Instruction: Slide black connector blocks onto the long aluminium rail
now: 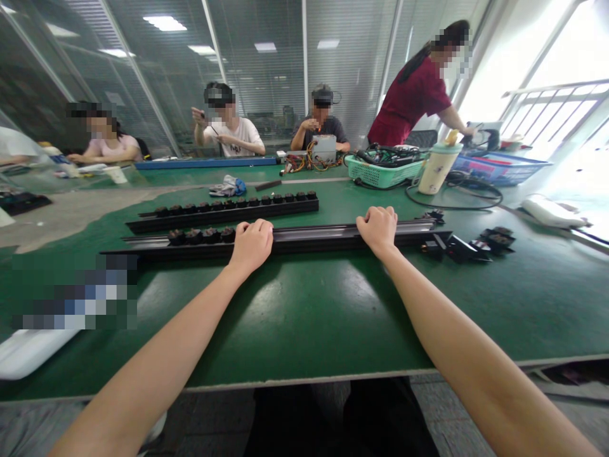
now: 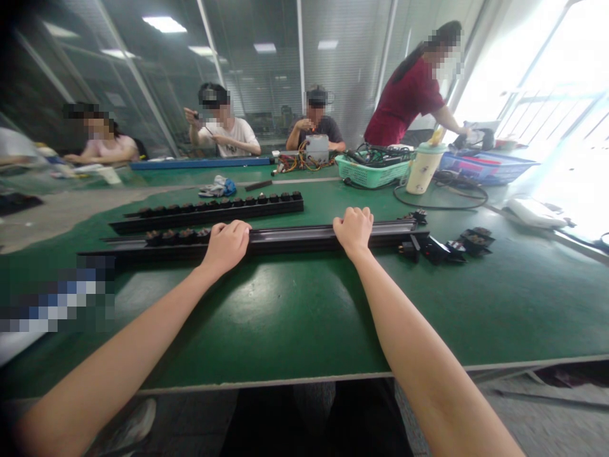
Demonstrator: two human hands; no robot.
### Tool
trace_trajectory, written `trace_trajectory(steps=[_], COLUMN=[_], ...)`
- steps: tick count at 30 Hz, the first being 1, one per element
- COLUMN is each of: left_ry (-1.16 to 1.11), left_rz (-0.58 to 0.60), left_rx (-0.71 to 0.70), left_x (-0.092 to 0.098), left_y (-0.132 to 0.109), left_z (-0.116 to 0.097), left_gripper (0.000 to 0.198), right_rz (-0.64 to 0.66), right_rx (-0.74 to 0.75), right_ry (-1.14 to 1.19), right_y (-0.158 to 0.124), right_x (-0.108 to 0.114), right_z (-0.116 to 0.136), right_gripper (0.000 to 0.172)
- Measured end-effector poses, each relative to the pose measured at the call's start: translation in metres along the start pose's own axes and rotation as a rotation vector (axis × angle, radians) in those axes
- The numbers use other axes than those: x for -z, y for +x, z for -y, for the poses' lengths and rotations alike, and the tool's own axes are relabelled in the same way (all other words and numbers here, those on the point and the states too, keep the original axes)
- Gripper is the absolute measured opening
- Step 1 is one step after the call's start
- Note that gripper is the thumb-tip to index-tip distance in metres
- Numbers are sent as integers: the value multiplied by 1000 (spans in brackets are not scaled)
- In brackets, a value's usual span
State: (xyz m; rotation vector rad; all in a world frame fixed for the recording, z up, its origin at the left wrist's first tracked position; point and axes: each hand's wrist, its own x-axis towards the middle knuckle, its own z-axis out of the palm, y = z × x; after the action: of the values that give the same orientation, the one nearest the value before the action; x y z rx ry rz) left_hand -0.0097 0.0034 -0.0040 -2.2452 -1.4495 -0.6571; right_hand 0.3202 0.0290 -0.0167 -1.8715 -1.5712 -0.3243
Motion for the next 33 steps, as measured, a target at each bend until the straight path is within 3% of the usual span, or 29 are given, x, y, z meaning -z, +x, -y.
trace_trajectory(steps=[33], left_ry=[-1], left_rz=[-11], left_rx=[-1], left_x=[-2], left_y=[0], left_z=[2], left_gripper=[36], right_rz=[-4], right_rx=[-31], right_ry=[-21], right_y=[2], right_x=[1], right_z=[-5], right_gripper=[21])
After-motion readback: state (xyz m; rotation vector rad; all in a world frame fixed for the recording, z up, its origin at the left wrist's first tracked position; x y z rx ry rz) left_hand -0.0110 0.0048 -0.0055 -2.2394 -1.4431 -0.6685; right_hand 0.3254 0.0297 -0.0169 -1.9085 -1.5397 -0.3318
